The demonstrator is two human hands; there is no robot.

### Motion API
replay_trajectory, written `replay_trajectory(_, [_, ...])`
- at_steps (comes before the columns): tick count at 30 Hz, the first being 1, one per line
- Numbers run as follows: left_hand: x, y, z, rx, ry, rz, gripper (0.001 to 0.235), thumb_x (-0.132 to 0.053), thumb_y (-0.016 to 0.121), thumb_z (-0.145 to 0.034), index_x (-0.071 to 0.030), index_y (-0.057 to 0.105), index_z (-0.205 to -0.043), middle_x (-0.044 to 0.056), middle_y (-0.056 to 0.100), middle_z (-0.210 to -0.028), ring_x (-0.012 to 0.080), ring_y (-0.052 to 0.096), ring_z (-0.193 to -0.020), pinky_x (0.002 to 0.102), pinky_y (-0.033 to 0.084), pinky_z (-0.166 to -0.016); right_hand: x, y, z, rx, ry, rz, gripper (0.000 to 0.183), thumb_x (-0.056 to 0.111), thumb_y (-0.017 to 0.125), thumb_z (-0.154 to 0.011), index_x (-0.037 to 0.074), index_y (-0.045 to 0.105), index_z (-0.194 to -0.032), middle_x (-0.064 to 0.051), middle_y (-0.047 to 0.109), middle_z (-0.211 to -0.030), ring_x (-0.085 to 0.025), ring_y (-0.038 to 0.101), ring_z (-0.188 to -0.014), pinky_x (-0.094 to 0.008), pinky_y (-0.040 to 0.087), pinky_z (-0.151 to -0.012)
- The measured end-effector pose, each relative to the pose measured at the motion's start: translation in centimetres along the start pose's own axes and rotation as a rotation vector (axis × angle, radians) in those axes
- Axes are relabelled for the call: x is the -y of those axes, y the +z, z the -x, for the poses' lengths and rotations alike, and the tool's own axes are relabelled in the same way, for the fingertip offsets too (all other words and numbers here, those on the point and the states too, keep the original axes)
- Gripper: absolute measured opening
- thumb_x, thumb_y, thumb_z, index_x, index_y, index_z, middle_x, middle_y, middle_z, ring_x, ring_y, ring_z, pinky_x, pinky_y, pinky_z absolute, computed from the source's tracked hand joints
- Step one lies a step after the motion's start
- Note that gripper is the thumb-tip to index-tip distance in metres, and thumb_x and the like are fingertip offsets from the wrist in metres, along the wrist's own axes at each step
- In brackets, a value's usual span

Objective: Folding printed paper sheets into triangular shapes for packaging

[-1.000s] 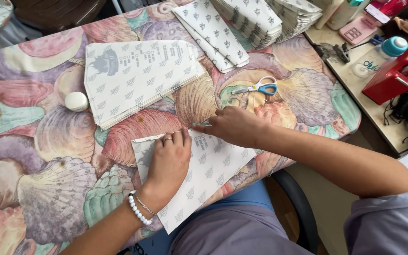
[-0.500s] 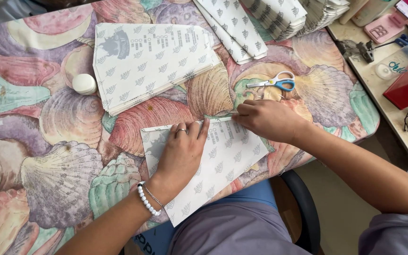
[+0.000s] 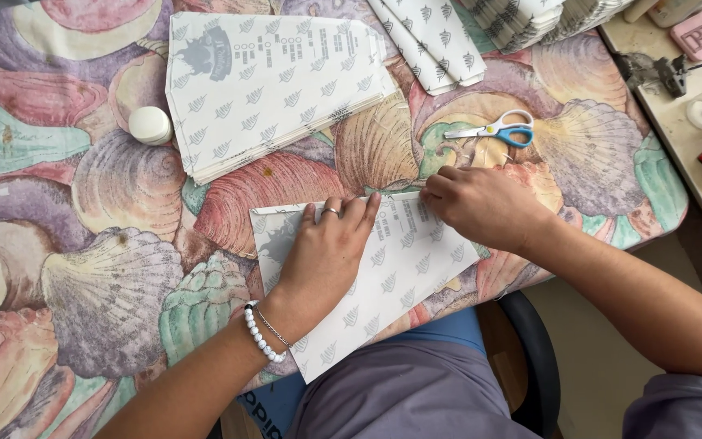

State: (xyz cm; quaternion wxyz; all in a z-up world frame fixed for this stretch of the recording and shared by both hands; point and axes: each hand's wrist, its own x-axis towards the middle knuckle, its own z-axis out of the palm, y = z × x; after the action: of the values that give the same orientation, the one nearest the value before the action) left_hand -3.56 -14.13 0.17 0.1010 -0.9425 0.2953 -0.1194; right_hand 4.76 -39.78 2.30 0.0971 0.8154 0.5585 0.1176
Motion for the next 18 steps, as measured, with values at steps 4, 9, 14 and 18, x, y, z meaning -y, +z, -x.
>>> replay_trajectory(4, [0.2,0.4,0.0,0.011,-0.001,0.012,0.061,-0.018,0.058,-0.089,-0.007,0.052,-0.149,0.010,0.056,-0.110,0.0244,0.058,-0.102,0.054,0.059,-0.089,-0.2,-0.2,0.0,0.063,0.003,-0.017,0.012,0.004,0.064,-0.091,0.011,0.067,-0.082,-0.003,0.057,-0.079,-0.020,0.064,-0.078,-0.029,0.055,-0.069])
replay_trajectory(9, [0.0,-0.4,-0.1,0.010,-0.013,0.013,0.060,-0.017,0.060,-0.088,-0.008,0.054,-0.146,0.011,0.057,-0.108,0.0243,0.059,-0.100,0.056,0.059,-0.088,0.9,-4.7,-1.5,0.169,0.080,-0.014,0.024,0.007,0.060,-0.098,0.013,0.072,-0.118,-0.005,0.069,-0.081,-0.018,0.071,-0.081,-0.027,0.059,-0.077])
replay_trajectory(14, [-0.3,-0.6,-0.1,0.029,-0.027,0.011,0.061,-0.016,0.059,-0.088,-0.009,0.052,-0.148,0.011,0.057,-0.110,0.0251,0.059,-0.101,0.057,0.058,-0.089,1.0,-3.7,-2.6,0.230,0.076,0.009,0.036,0.012,0.065,-0.093,0.024,0.069,-0.127,-0.002,0.070,-0.092,-0.019,0.066,-0.091,-0.031,0.057,-0.084])
replay_trajectory(18, [-0.5,-0.4,-0.1,0.042,-0.032,0.023,0.061,-0.014,0.058,-0.089,-0.010,0.051,-0.150,0.013,0.057,-0.111,0.0265,0.059,-0.102,0.060,0.057,-0.090,0.0,-2.4,-2.7,0.267,0.159,-0.160,0.036,0.016,0.062,-0.096,0.029,0.073,-0.128,-0.002,0.064,-0.091,-0.020,0.057,-0.094,-0.033,0.053,-0.087])
